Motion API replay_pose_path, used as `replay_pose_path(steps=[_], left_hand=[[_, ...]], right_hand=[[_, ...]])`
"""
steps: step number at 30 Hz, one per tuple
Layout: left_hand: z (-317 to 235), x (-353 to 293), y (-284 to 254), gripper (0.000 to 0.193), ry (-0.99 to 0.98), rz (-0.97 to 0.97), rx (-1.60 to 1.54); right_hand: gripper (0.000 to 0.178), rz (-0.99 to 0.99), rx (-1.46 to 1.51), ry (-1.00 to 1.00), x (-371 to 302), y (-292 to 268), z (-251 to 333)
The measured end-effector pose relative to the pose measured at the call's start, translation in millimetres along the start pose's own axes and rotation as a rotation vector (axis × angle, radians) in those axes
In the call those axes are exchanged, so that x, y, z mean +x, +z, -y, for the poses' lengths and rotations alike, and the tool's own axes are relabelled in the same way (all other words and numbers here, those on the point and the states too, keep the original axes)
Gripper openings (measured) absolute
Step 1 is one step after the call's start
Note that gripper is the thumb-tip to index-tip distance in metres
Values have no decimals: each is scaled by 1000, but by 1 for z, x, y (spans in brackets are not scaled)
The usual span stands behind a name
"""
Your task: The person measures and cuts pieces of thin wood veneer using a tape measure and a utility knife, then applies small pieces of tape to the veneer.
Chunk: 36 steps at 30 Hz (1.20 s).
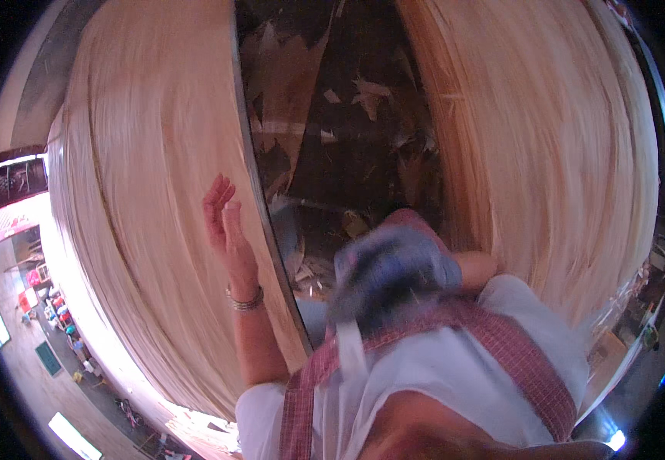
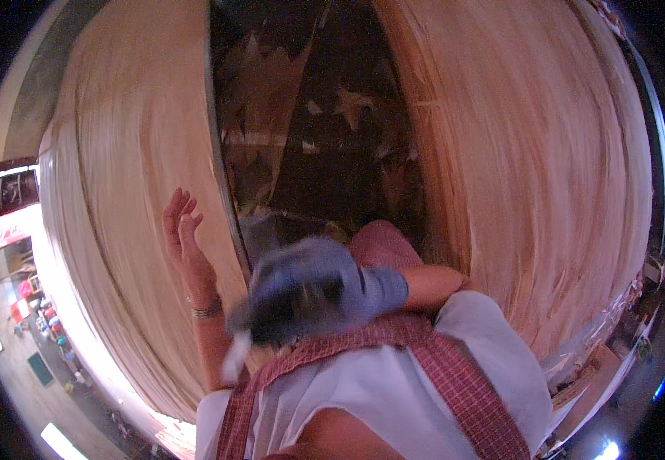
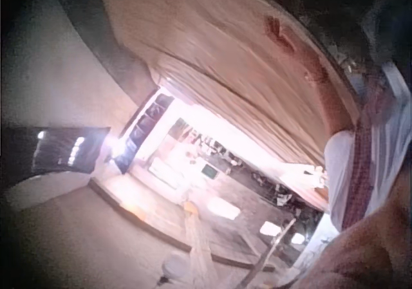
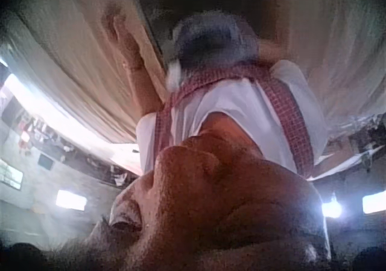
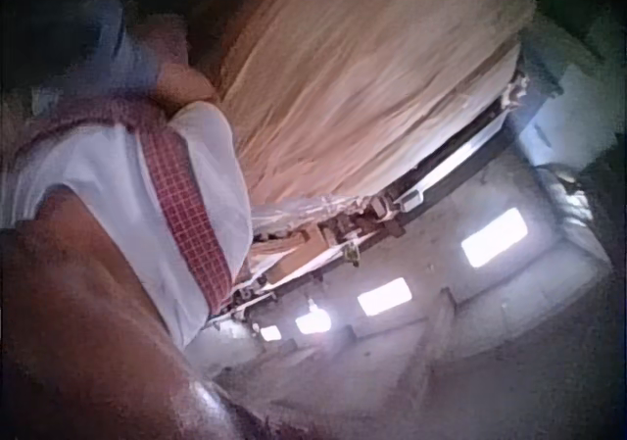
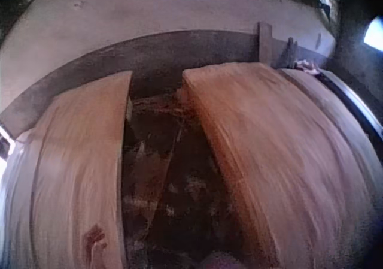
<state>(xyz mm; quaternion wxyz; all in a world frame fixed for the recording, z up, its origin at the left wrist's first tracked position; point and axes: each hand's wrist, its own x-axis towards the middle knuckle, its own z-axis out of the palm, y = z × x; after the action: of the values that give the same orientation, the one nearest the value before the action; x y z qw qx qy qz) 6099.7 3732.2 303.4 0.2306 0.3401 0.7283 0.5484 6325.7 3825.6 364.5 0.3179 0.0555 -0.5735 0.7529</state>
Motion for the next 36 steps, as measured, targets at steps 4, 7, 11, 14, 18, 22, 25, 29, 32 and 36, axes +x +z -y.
replay_pose_path(steps=[4, 7, 11, 14, 18, 22, 25, 29, 32, 36], left_hand=[[49, 126, 29, 39, -39, 115, 164], [97, 230, 43, 39, -19, 135, 392], [151, 365, 48, 43, 219, 122, 900], [188, 424, 45, 45, 318, 52, 1143], [207, 435, 56, 51, 187, 89, 1211], [216, 432, 59, 66, 4, 37, 1215], [231, 443, 56, 76, -64, -1, 1120], [239, 441, 47, 81, -171, -76, 993], [248, 438, 50, 82, -212, -115, 1059], [247, 436, 46, 82, -231, -122, 1069]], right_hand=[[27, 40, 117, -274, 57, -85, -26], [28, -16, 195, -267, 90, -158, -79], [31, -114, 305, -215, 128, -246, -156], [34, -361, 392, 11, 126, -307, -249], [35, -942, -303, 1027, 84, -458, -488], [38, -532, -877, 1246, 1, -526, -724], [40, -387, -1043, 1275, -6, -555, -848], [41, -489, -1296, 1161, -5, -553, -946], [44, -635, -1138, 1235, 6, -566, -955], [45, -561, -1000, 1155, -16, -575, -942]])
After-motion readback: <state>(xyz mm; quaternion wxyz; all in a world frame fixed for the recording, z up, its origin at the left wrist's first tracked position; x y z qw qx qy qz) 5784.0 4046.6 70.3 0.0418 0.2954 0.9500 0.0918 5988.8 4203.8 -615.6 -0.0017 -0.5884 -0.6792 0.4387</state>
